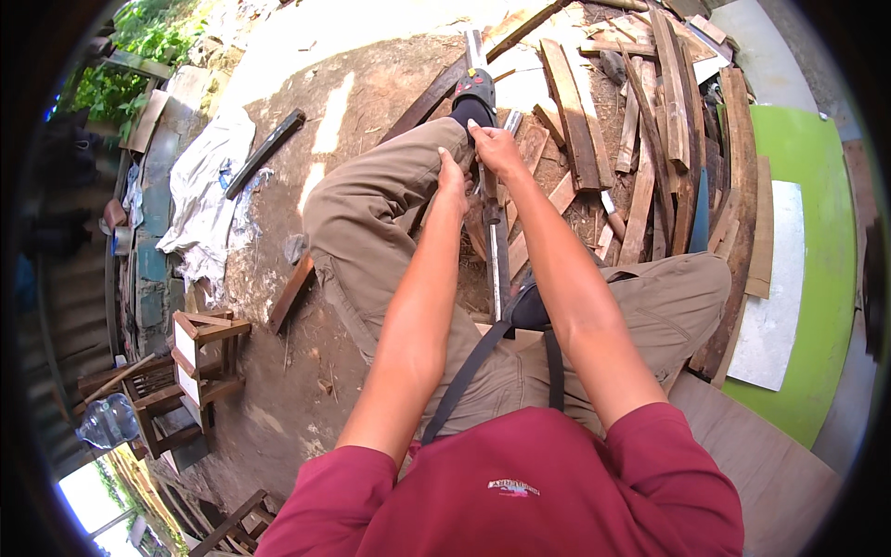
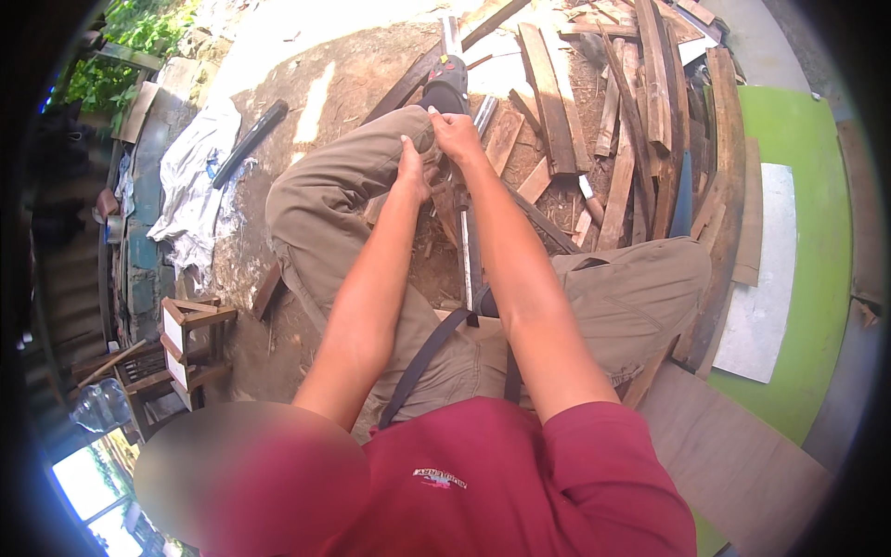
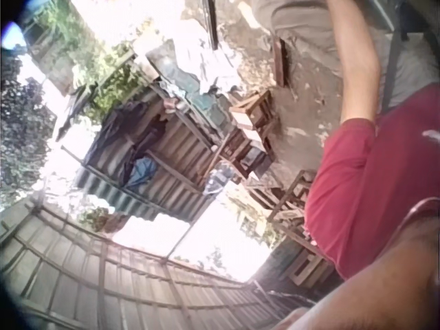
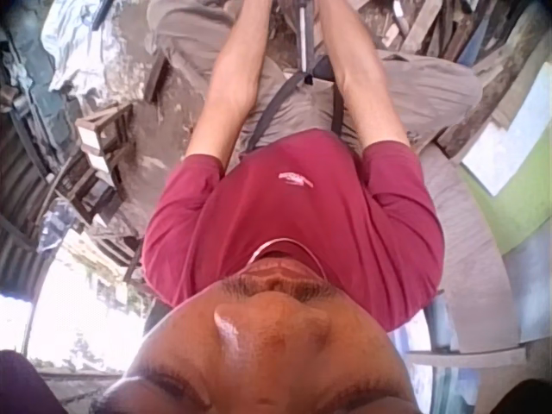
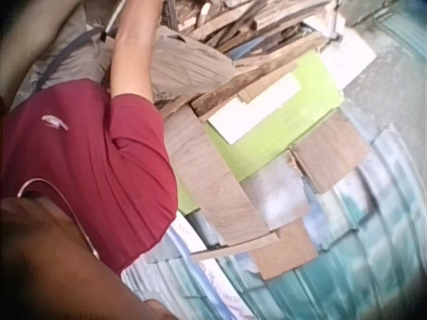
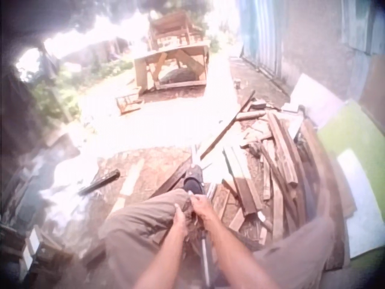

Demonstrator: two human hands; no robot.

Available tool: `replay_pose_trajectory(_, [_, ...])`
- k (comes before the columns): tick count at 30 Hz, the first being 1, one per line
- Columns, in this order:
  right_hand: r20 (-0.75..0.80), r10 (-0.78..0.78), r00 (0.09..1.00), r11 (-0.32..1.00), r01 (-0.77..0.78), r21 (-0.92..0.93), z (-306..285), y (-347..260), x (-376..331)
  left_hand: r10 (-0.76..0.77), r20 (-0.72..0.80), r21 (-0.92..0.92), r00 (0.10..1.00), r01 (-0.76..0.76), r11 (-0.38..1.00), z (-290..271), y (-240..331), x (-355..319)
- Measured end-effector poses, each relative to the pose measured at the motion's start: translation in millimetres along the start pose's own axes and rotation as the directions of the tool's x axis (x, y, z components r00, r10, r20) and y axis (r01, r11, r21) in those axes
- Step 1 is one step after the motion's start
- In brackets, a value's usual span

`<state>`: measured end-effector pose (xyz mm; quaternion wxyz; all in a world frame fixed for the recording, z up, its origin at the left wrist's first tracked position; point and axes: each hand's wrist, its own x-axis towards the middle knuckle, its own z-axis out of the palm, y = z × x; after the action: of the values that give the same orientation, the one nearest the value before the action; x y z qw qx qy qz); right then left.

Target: The person sits on the ground and uses a hammer to repeatedly strike a long metal frame, adjusting its position and orientation throughout. The person also uses a metal bar to assist in shaping or aligning the frame.

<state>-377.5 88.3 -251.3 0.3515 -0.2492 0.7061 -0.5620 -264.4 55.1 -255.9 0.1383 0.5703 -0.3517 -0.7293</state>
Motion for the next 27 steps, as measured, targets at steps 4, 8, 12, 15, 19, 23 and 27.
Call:
replay_pose_trajectory(4, [-0.113,-0.046,0.993,0.983,0.025,-0.184,-8.3,-5.1,-18.0,-0.435,0.096,-0.122,0.895,0.445,0.887,13.6,-21.6,-3.3])
replay_pose_trajectory(8, [-0.069,-0.045,0.997,0.979,0.030,-0.200,9.4,-31.1,-28.9,-0.253,0.590,-0.433,0.767,0.564,0.703,7.9,-32.2,50.0])
replay_pose_trajectory(12, [-0.147,-0.049,0.988,0.970,0.012,-0.241,-2.2,-24.2,-26.5,-0.076,0.613,-0.553,0.787,0.495,0.670,51.0,-37.9,60.3])
replay_pose_trajectory(15, [-0.123,-0.093,0.988,0.971,0.063,-0.230,-5.8,-16.1,-44.5,-0.067,0.579,-0.587,0.813,0.473,0.657,55.9,-49.6,49.1])
replay_pose_trajectory(19, [-0.163,-0.164,0.973,0.968,0.127,-0.217,-3.2,-13.4,-67.6,-0.062,0.535,-0.610,0.843,0.437,0.661,49.5,-63.7,32.6])
replay_pose_trajectory(23, [-0.191,-0.196,0.962,0.967,0.157,-0.201,2.3,-7.3,-89.3,-0.059,0.498,-0.630,0.865,0.408,0.660,39.2,-75.1,19.8])
replay_pose_trajectory(27, [-0.222,-0.232,0.947,0.969,0.204,-0.141,3.3,-0.6,-108.2,-0.061,0.475,-0.646,0.878,0.395,0.653,31.4,-88.8,2.8])
